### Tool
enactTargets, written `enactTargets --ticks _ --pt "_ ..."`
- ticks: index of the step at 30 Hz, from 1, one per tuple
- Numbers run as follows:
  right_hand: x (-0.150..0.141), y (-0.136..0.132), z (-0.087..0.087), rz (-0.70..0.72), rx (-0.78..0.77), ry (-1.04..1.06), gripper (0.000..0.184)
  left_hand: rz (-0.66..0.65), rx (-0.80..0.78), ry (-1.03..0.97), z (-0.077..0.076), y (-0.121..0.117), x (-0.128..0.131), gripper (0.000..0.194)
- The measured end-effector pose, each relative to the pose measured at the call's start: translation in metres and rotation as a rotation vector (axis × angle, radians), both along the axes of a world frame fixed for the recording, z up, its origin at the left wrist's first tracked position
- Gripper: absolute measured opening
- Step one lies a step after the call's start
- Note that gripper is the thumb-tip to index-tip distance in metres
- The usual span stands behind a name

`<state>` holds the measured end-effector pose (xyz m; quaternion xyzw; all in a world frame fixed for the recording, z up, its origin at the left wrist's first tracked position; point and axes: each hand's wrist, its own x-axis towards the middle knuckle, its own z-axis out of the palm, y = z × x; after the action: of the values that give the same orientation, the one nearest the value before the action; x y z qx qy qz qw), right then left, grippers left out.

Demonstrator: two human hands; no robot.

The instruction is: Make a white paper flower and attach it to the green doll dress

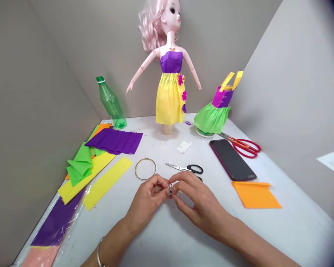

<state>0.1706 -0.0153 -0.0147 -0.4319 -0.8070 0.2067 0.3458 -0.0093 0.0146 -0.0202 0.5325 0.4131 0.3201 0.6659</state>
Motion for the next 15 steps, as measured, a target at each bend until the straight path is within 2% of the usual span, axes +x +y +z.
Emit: enactTargets --ticks 15 --pt "0.0007 0.0011 -0.0004 -0.049 0.044 -0.035 0.013 -0.033 0.021 -0.038 -0.0045 -0.0005 0.0022 0.016"
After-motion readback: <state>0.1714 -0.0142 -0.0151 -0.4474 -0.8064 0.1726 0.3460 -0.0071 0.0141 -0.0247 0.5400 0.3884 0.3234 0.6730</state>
